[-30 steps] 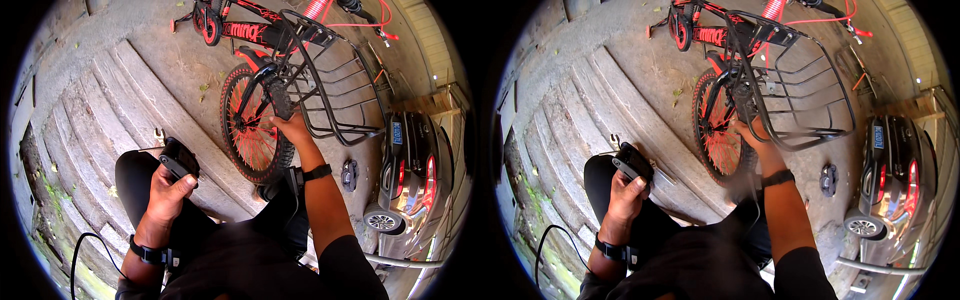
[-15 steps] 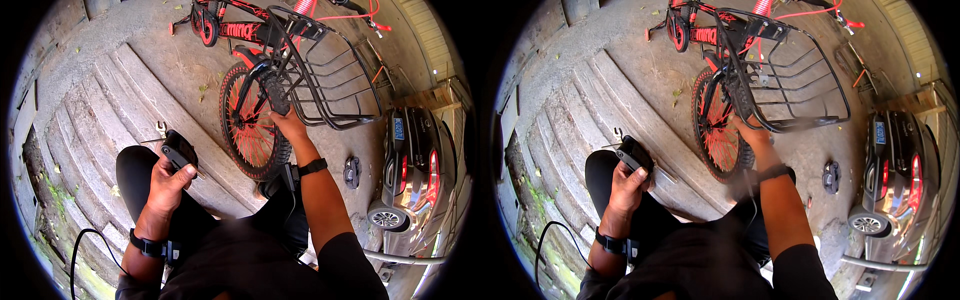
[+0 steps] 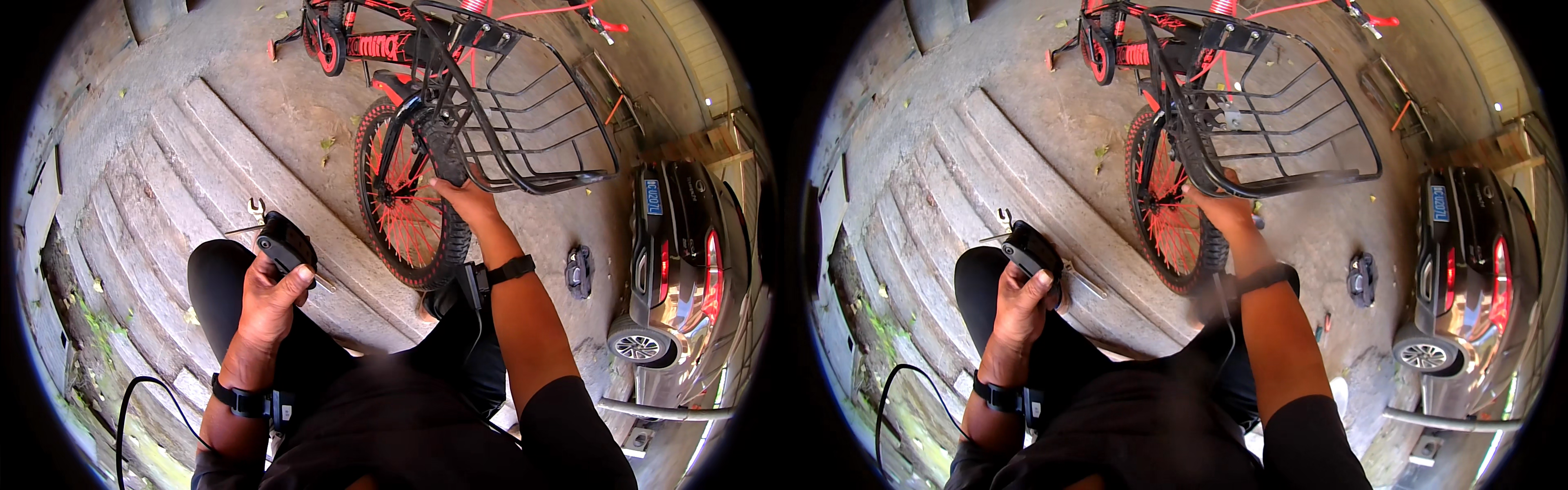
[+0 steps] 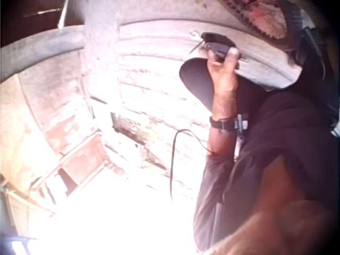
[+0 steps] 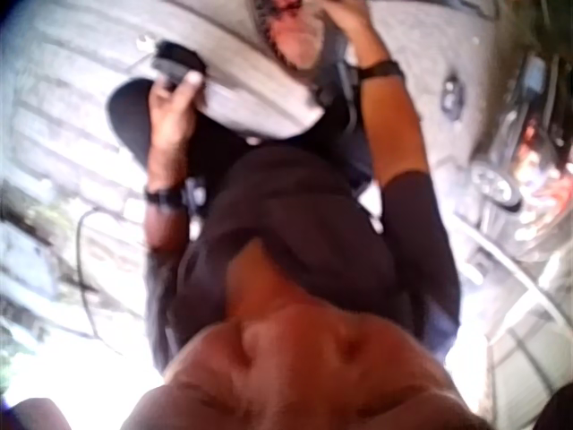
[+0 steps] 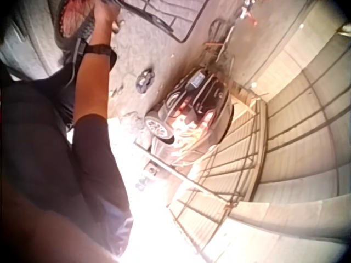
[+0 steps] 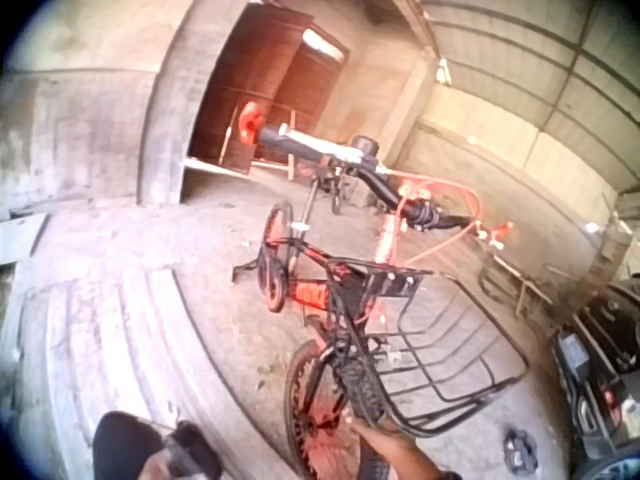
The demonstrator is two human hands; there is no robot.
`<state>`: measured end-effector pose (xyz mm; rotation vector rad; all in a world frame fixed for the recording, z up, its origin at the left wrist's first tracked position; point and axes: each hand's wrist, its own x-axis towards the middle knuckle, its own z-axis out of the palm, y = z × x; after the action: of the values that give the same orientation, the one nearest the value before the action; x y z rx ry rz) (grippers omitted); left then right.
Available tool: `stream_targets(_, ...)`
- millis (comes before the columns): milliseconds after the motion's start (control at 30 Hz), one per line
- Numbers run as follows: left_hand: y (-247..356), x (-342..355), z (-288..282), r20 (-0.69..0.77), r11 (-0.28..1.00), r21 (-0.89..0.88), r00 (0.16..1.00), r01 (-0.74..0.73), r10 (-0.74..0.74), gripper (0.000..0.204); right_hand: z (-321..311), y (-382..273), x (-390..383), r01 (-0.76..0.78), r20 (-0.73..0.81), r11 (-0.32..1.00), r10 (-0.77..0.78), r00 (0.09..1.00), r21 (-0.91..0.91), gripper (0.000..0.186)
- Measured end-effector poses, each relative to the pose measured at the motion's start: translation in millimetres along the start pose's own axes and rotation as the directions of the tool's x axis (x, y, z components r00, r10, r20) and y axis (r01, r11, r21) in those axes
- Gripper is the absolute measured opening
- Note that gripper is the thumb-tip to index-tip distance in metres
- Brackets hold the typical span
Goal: The person adjusts the handlebar controls and then uses a wrench to tighten bolts on the front basket of a red bicycle. The person is sitting on concrete steps during the repair.
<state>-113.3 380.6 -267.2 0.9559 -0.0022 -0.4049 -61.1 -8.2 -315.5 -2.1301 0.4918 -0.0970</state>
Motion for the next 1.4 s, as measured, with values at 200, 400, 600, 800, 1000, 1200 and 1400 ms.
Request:
stream_targets(200, -2.1, -1.2, -1.0, 0.005, 1.000, 0.005, 1.000, 0.007, -0.007, 0.029, -8.0, -62.8, -11.6, -0.102, 0.026, 0.983, 0.100, 0.995, 0.153, 0.056)
stream_targets(400, -0.9, 1.5, 6.2, 0.029, 0.998, 0.012, 0.998, 0.054, -0.054, 0.033, -12.0, -64.0, 2.0, -0.176, 0.211, 0.879, 0.089, 0.974, 0.444, 0.038)
stream_targets(600, 1.3, 8.8, 13.2, 0.040, 0.975, 0.061, 0.975, 0.215, -0.218, 0.035, -27.9, -50.7, 7.7, -0.237, 0.452, 0.838, -0.012, 0.892, 0.491, 0.035)
stream_targets(800, -6.5, 36.1, 27.6, -0.009, 0.929, 0.022, 0.930, 0.369, -0.369, 0.035, -26.5, -33.0, 13.7, -0.140, 0.444, 0.844, -0.125, 0.887, 0.518, 0.060)
stream_targets(1000, -31.5, 58.6, 31.5, -0.082, 0.925, -0.002, 0.922, 0.379, -0.378, 0.031, -19.7, -29.4, 23.5, -0.019, 0.368, 0.801, -0.255, 0.894, 0.599, 0.076)
stream_targets(1200, -49.8, 56.6, 31.4, -0.059, 0.899, -0.027, 0.897, 0.437, -0.437, 0.026, -15.9, -36.0, 26.5, 0.048, 0.336, 0.773, -0.331, 0.882, 0.633, 0.072)
stream_targets(1400, -53.5, 58.4, 32.7, -0.058, 0.907, -0.012, 0.905, 0.421, -0.421, 0.023, -10.4, -39.5, 22.0, -0.025, 0.313, 0.719, -0.270, 0.911, 0.694, 0.058)
